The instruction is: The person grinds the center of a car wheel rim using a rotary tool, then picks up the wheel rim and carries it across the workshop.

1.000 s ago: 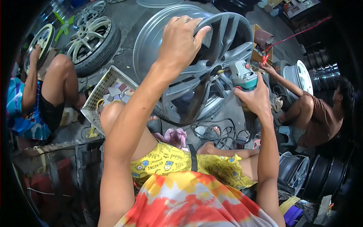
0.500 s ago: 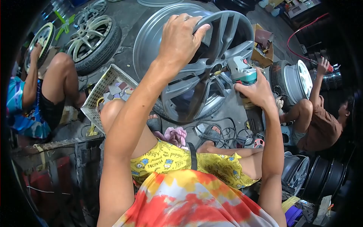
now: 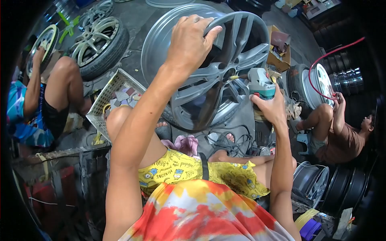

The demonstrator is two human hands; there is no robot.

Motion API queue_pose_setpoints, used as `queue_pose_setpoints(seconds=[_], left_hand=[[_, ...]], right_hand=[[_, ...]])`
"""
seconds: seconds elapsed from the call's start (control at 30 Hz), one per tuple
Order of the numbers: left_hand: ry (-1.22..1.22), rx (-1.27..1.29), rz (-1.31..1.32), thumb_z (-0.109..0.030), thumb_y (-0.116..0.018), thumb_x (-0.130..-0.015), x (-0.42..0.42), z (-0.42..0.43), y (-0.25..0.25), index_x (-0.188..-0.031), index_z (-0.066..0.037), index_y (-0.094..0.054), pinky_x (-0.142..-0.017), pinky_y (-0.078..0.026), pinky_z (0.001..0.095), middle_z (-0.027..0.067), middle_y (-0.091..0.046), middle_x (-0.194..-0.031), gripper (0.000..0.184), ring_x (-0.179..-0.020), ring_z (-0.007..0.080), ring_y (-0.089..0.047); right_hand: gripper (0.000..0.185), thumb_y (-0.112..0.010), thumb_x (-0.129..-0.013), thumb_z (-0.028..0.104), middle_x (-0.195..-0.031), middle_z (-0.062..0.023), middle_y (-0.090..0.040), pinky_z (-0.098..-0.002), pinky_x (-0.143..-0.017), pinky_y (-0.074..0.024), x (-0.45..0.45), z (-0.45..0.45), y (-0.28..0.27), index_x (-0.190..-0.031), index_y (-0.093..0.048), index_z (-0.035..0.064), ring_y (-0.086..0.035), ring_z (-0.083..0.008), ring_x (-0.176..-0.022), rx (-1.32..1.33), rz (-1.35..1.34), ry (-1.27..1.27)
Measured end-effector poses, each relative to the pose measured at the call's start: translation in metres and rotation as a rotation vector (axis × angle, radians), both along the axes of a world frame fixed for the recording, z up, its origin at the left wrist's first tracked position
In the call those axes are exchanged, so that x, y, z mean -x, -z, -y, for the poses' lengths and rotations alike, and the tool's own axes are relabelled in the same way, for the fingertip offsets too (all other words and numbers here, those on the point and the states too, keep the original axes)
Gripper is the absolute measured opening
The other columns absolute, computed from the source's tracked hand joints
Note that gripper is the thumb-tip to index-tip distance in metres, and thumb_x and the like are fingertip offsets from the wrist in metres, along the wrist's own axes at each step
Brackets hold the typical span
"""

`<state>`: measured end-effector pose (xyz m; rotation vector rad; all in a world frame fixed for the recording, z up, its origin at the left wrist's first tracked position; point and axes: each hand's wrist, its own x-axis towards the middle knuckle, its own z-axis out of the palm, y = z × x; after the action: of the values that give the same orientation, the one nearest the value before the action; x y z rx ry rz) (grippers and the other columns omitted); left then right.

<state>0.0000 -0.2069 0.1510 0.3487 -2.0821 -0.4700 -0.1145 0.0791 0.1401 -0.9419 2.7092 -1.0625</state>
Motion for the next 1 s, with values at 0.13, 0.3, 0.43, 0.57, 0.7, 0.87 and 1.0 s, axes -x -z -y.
queue_pose_setpoints(seconds=[0.13,0.3,0.43,0.57,0.7,0.87,1.0], left_hand=[[0.015,0.008,-0.010,-0.030,-0.073,-0.098,0.001,-0.002,0.000,-0.117,-0.002,-0.077,-0.095,-0.052,0.0460,0.0177,-0.075,-0.111,0.034,-0.105,0.0378,-0.068],[0.037,-0.006,-0.028,-0.030,-0.070,-0.100,0.000,0.001,0.002,-0.117,-0.001,-0.077,-0.094,-0.052,0.0447,0.0184,-0.075,-0.111,0.034,-0.103,0.0378,-0.069],[0.079,-0.103,-0.033,-0.035,-0.072,-0.100,-0.017,-0.001,-0.008,-0.111,0.000,-0.078,-0.082,-0.055,0.0383,0.0161,-0.075,-0.100,0.037,-0.088,0.0283,-0.071],[-0.068,-0.302,0.675,-0.054,-0.080,-0.089,-0.074,-0.008,-0.050,-0.094,-0.002,-0.080,-0.066,-0.053,0.0363,0.0113,-0.072,-0.077,0.052,-0.072,0.0195,-0.069],[0.143,-0.318,1.392,-0.059,-0.083,-0.083,-0.108,-0.005,-0.025,-0.100,-0.001,-0.080,-0.073,-0.057,0.0398,0.0145,-0.079,-0.087,0.060,-0.078,0.0282,-0.074],[0.536,-0.372,0.774,-0.039,-0.084,-0.091,-0.142,-0.048,0.098,-0.127,0.002,-0.069,-0.096,-0.056,0.0434,0.0192,-0.075,-0.120,0.057,-0.114,0.0304,-0.071],[0.466,-0.794,0.772,-0.027,-0.076,-0.098,-0.145,-0.078,0.149,-0.115,0.003,-0.069,-0.086,-0.057,0.0397,0.0097,-0.073,-0.092,0.035,-0.087,0.0209,-0.071]], right_hand=[[0.067,-0.088,-0.070,0.025,-0.106,-0.0198,-0.076,-0.0394,-0.090,-0.0567,-0.010,-0.004,0.016,-0.125,-0.058,-0.0005,-0.076,-0.0297,-0.098,0.071,-0.057,0.016],[0.069,-0.091,-0.071,0.026,-0.104,-0.0165,-0.075,-0.0384,-0.090,-0.0559,-0.013,-0.029,0.056,-0.126,-0.058,0.0016,-0.073,-0.0234,-0.096,0.129,-0.025,0.074],[0.064,-0.092,-0.075,0.022,-0.112,-0.0104,-0.072,-0.0338,-0.094,-0.0528,-0.014,-0.044,0.095,-0.125,-0.058,0.0010,-0.068,-0.0187,-0.102,0.297,0.233,0.090],[0.067,-0.093,-0.075,0.021,-0.112,-0.0112,-0.071,-0.0348,-0.093,-0.0532,-0.006,-0.050,0.108,-0.127,-0.056,0.0002,-0.067,-0.0189,-0.102,0.370,0.273,0.076],[0.070,-0.093,-0.074,0.021,-0.110,-0.0121,-0.072,-0.0357,-0.092,-0.0543,0.007,-0.050,0.103,-0.130,-0.055,0.0004,-0.068,-0.0186,-0.100,0.394,0.184,0.116],[0.071,-0.094,-0.074,0.020,-0.110,-0.0095,-0.072,-0.0339,-0.091,-0.0551,-0.012,-0.059,0.111,-0.130,-0.055,0.0009,-0.069,-0.0169,-0.099,0.384,0.166,0.103],[0.064,-0.093,-0.077,0.020,-0.109,-0.0076,-0.071,-0.0328,-0.090,-0.0552,-0.025,-0.057,0.117,-0.126,-0.056,0.0018,-0.068,-0.0146,-0.098,0.457,0.419,0.130]])
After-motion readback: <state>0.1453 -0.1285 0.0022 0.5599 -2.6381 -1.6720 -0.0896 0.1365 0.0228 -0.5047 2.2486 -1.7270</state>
